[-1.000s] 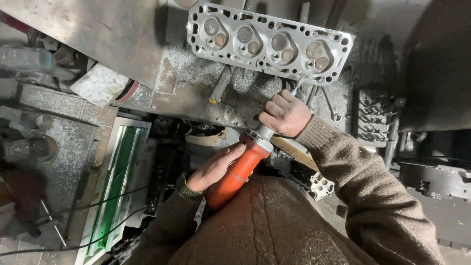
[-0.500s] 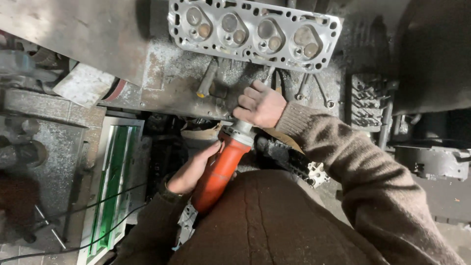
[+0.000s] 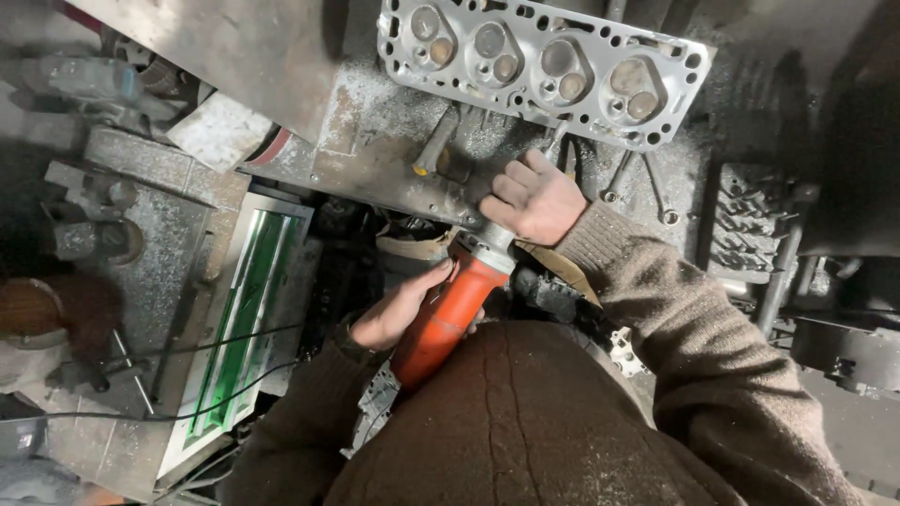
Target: Porting and grinding the intake/exhaust ports of an engine cylinder head using a die grinder.
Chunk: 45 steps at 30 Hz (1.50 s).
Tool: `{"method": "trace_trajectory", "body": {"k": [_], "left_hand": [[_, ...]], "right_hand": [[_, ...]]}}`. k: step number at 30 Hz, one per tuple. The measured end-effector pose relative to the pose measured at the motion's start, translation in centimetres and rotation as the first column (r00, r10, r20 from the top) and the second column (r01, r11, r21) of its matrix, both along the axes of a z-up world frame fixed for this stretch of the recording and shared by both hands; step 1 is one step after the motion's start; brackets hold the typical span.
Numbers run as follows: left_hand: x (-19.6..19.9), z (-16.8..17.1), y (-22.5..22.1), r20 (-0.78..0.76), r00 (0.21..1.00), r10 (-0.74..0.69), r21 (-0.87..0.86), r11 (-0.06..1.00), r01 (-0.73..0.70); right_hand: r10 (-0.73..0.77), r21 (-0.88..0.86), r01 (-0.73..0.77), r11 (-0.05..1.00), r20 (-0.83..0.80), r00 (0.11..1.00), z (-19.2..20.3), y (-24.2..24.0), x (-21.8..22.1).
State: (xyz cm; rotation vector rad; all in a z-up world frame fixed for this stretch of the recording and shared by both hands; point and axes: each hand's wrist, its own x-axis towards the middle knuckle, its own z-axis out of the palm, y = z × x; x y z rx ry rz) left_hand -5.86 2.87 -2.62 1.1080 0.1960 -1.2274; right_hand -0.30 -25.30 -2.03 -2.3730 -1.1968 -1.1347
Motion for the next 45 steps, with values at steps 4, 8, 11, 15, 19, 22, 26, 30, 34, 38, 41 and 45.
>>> {"method": "trace_trajectory", "body": {"k": [4,8,11,15,19,22,26,30,34,38,41,45], "left_hand": [[0.4,-0.1,0.2,0.040,0.998,-0.046,0.039,0.998,0.044],[1.2,1.3,0.4,0.057,0.993,-0.103,0.036,0.994,0.101],[1.2,3.2,-0.3,0.144,0.984,-0.103,0.096,0.991,0.090],[0.8,1.6,0.0,0.046,0.997,-0.060,0.088,0.995,0.056],[1.1,2.8,-0.5,0.061,0.996,-0.059,0.118,0.992,0.052],[1.2,8.3,-2.4,0.197,0.965,-0.172,0.222,0.967,0.127],[1.8,5.2,-2.7,0.199,0.893,-0.403,0.587,0.779,0.220],[0.7,0.7,-0.9,0.374,0.917,-0.137,0.213,0.975,0.059],[1.5,-1.4,-0.4,0.163,0.983,-0.087,-0.242,0.962,0.125],[1.8,4.7,-1.5,0.128,0.991,-0.047,0.094,0.995,0.035],[1.4,4.4,-1.7,0.140,0.990,-0.036,0.150,0.989,0.015],[1.5,3.4,-2.1,0.133,0.991,0.011,0.141,0.990,-0.030]], "right_hand": [[-0.016,-0.005,0.016,1.000,0.004,1.000,0.5,0.2,0.1],[-0.035,0.017,0.035,0.999,0.026,0.999,0.5,0.1,0.0],[-0.051,0.046,0.049,0.998,0.039,0.998,0.1,0.3,0.0],[-0.053,0.041,0.052,0.998,0.025,0.998,-0.1,0.2,0.1],[-0.059,0.042,0.057,0.997,0.032,0.998,-0.3,0.2,0.2],[-0.065,0.028,0.064,0.998,0.034,0.997,-0.3,0.0,0.1],[-0.068,0.027,0.067,0.997,0.020,0.997,-1.4,0.1,-0.1],[-0.054,0.043,0.052,0.998,0.033,0.998,-0.8,0.2,0.0],[-0.062,0.073,0.060,0.996,0.020,0.998,-0.5,0.4,0.1],[-0.067,0.077,0.069,0.995,-0.030,0.997,-1.8,-0.1,0.4],[-0.054,0.084,0.060,0.995,-0.069,0.996,-1.7,-0.3,0.2],[-0.065,0.079,0.071,0.994,-0.071,0.995,-1.2,-0.6,0.2]]}}
